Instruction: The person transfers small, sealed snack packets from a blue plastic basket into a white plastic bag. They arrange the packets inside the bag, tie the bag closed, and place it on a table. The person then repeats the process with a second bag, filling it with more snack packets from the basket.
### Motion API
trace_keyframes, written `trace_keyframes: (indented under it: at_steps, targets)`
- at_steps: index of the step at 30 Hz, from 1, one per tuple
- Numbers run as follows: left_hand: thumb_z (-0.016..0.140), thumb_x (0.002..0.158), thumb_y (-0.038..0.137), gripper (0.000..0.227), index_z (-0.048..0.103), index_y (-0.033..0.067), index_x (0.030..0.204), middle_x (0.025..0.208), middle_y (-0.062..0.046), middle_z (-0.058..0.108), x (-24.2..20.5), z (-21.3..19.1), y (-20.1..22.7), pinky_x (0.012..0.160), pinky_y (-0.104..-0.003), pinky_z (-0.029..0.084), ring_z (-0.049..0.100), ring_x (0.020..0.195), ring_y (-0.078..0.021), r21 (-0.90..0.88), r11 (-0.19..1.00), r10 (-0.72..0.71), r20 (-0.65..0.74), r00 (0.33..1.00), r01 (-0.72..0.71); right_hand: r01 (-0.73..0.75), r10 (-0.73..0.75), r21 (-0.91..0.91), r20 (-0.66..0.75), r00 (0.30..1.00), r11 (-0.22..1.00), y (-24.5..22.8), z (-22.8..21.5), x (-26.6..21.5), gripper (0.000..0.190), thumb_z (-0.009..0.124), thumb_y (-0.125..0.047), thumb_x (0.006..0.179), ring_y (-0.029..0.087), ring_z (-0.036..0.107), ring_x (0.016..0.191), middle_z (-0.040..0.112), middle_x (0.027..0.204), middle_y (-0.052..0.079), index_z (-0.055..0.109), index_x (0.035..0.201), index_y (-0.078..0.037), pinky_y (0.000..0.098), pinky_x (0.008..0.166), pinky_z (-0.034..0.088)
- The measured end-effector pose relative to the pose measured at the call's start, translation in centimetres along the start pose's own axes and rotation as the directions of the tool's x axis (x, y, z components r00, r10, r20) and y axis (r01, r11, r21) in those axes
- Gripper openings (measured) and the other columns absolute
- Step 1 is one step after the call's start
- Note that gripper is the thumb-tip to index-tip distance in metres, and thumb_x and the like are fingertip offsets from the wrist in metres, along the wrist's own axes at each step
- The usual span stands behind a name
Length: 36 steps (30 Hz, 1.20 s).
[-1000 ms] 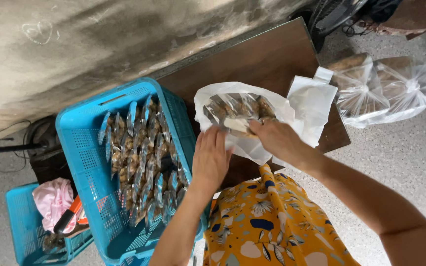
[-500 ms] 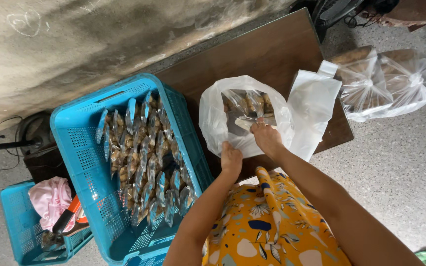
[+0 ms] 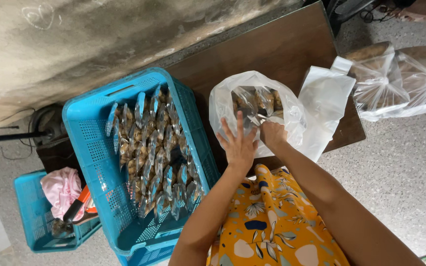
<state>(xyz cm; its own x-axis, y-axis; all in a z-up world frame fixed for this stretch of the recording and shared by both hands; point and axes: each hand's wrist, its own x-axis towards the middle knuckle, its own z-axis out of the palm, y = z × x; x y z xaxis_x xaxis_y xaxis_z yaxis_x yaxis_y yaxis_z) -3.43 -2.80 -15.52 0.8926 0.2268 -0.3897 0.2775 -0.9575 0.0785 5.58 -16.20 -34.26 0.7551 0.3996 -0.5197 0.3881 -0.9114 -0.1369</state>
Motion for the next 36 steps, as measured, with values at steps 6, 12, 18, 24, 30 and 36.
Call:
trace_keyframes:
  at_steps: [6, 12, 18, 24, 30, 36]
  targets:
    - [0.066, 0.087, -0.005, 0.086, 0.035, 0.0181, 0.163, 0.175, -0.010, 0.000, 2.7, 4.7, -4.6, 0.090, -0.048, 0.058, 0.040, 0.132, -0.0458, -0.151, 0.957, -0.246, 0.025, 0.969, 0.247, -0.132, 0.129, 0.071, 0.047, 0.991, 0.989, 0.0, -4.2, -0.7, 0.028, 0.054, -0.024, 0.099, 0.040, 0.071, 0.103, 0.074, 0.108, 0.021, 0.075, 0.105, -0.006, 0.0517, 0.084, 0.060]
    - [0.073, 0.072, -0.008, 0.094, 0.041, 0.0132, 0.158, 0.168, -0.021, 0.005, -2.4, 0.4, -9.0, 0.097, -0.042, 0.056, 0.044, 0.126, -0.0420, -0.480, 0.875, -0.129, -0.359, 0.925, -0.064, -0.068, 0.067, 0.020, 0.071, 0.995, 0.997, -1.6, -7.9, -2.4, 0.045, 0.057, -0.045, 0.102, 0.038, 0.073, 0.102, 0.074, 0.107, 0.021, 0.073, 0.109, -0.003, 0.0511, 0.087, 0.058]
    - [0.069, 0.101, 0.017, 0.040, 0.053, 0.0061, 0.136, 0.123, -0.018, 0.068, -10.1, 4.3, -22.0, 0.082, -0.043, 0.060, 0.069, 0.101, -0.0317, -0.805, 0.534, -0.544, -0.095, 0.834, 0.257, 0.173, -0.173, 0.008, 0.053, 0.983, 0.985, -0.6, -7.4, -5.0, 0.052, 0.059, -0.050, 0.100, 0.037, 0.072, 0.098, 0.074, 0.101, 0.018, 0.062, 0.120, -0.002, 0.0515, 0.083, 0.059]
    - [0.067, 0.080, 0.027, 0.043, 0.062, 0.0054, 0.117, 0.130, -0.016, 0.061, -11.1, 19.8, -20.1, 0.076, -0.057, 0.058, 0.062, 0.110, -0.0442, -0.115, 0.850, -0.527, -0.126, 0.841, 0.515, 0.507, -0.552, 0.236, 0.201, 0.809, 0.829, -2.5, -2.7, -5.1, 0.040, 0.060, -0.045, 0.095, 0.037, 0.073, 0.085, 0.073, 0.098, 0.020, 0.064, 0.118, -0.013, 0.0522, 0.074, 0.058]
    - [0.045, 0.105, 0.019, 0.022, 0.061, 0.0067, 0.115, 0.110, -0.024, 0.068, -13.3, 17.8, -19.8, 0.073, -0.046, 0.062, 0.069, 0.099, -0.0386, -0.207, 0.725, -0.666, 0.033, 0.745, 0.657, 0.114, -0.328, 0.340, 0.681, 0.655, 0.934, -3.5, -7.8, -8.9, 0.048, 0.052, -0.045, 0.102, 0.037, 0.074, 0.079, 0.074, 0.094, 0.017, 0.056, 0.138, -0.013, 0.0450, 0.076, 0.061]
    - [0.044, 0.101, -0.003, 0.029, 0.066, 0.0045, 0.119, 0.106, -0.019, 0.074, -21.0, -1.2, -19.5, 0.078, -0.043, 0.061, 0.073, 0.096, -0.0314, -0.648, 0.742, -0.566, -0.466, 0.680, 0.173, 0.383, -0.498, 0.376, 0.282, 0.820, 0.844, -1.5, -14.3, -8.9, 0.049, 0.058, -0.046, 0.100, 0.026, 0.075, 0.090, 0.077, 0.100, 0.012, 0.059, 0.141, -0.018, 0.0360, 0.082, 0.058]
